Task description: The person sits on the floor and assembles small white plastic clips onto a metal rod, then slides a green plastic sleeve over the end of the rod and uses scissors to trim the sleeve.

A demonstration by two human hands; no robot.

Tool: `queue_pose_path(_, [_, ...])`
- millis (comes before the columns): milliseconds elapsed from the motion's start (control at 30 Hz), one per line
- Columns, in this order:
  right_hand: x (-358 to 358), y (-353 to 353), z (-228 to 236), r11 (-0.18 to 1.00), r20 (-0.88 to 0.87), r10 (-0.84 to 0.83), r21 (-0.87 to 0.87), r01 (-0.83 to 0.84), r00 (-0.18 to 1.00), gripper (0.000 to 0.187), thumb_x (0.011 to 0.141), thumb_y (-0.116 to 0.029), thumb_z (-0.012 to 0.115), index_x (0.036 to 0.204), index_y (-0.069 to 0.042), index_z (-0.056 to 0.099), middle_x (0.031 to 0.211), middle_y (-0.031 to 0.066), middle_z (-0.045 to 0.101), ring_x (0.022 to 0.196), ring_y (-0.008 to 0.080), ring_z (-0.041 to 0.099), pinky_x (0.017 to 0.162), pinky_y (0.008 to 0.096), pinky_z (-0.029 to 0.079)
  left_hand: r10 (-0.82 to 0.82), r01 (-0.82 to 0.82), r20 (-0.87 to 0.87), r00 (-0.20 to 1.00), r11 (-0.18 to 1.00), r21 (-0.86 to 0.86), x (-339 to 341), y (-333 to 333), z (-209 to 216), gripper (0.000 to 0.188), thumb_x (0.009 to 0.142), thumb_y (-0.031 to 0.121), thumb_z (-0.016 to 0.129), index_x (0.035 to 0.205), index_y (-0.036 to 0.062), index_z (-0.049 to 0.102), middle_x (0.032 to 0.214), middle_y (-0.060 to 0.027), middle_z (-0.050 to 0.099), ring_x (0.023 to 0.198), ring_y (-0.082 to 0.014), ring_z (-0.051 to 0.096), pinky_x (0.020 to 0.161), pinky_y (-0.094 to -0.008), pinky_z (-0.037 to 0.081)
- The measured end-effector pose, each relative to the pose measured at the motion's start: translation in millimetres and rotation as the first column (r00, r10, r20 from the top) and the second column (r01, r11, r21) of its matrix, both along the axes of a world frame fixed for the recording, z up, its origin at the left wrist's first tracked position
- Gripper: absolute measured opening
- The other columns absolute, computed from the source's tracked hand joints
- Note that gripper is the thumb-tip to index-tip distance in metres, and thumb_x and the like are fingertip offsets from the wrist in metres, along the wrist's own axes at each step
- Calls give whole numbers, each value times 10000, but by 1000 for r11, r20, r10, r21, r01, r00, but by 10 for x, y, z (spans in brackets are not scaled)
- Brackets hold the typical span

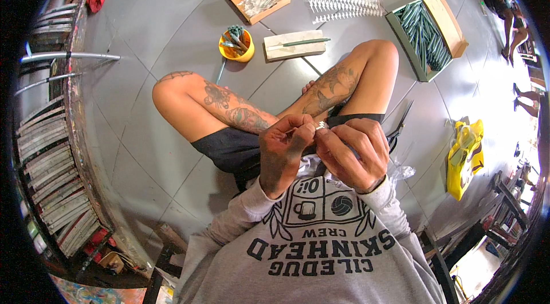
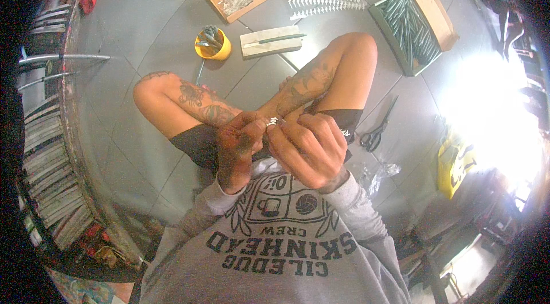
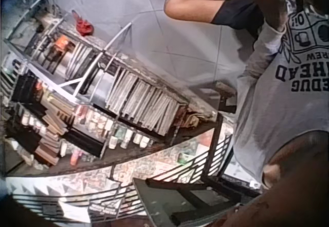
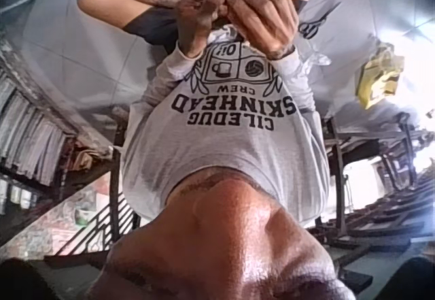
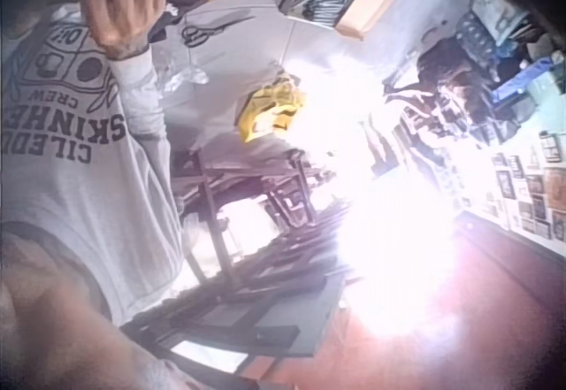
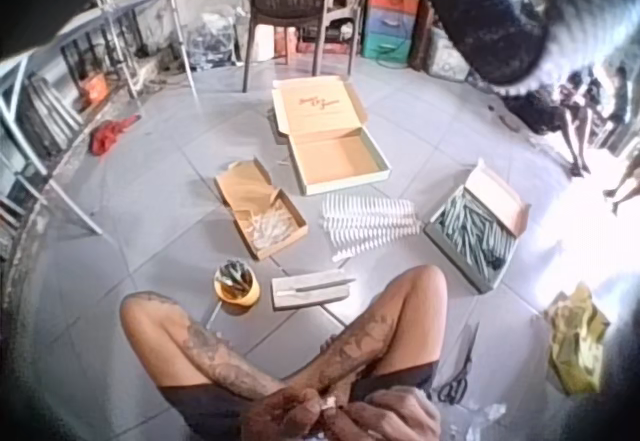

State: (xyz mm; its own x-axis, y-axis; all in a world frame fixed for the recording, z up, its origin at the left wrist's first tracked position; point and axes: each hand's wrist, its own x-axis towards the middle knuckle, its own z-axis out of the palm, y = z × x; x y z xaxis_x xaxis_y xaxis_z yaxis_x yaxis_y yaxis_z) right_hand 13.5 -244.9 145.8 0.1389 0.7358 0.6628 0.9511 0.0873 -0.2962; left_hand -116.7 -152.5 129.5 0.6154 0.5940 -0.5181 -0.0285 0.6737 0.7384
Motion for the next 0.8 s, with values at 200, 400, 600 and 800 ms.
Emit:
queue_pose_path(200, [-5,-14,-30,1000,-3,11,23,-11,1000,444,494,-102,751,926,-21,686,877,75,628,746,240,619,629,335,513,12,-10,39,999,999,-38,16,17,49,136,912,122,644,901,-14,650,773,44,559,650,-24,456,583,-185,376])
queue_pose_path(400, [-5,0,-14,1000,23,23,-11,-22,999,449,470,-103,698,912,-25,695,864,67,621,747,233,619,626,334,509,16,-14,54,998,999,-44,-10,0,-26,124,911,116,640,904,-6,662,727,62,540,585,0,398,512,-177,301])
queue_pose_path(600, [12,-2,-13,997,38,50,-57,-48,998,491,437,-110,639,915,-13,697,881,58,615,764,220,612,631,328,503,58,-54,67,996,997,-59,11,-20,-49,117,904,116,650,909,-1,667,715,67,532,565,7,378,484,-171,271])
queue_pose_path(800, [25,39,-52,997,49,61,-44,-59,997,449,468,-91,684,911,-13,693,841,64,606,738,224,611,611,330,490,78,-69,55,995,988,-138,15,-42,-67,111,906,113,644,917,3,657,704,59,535,563,4,401,473,-174,282])
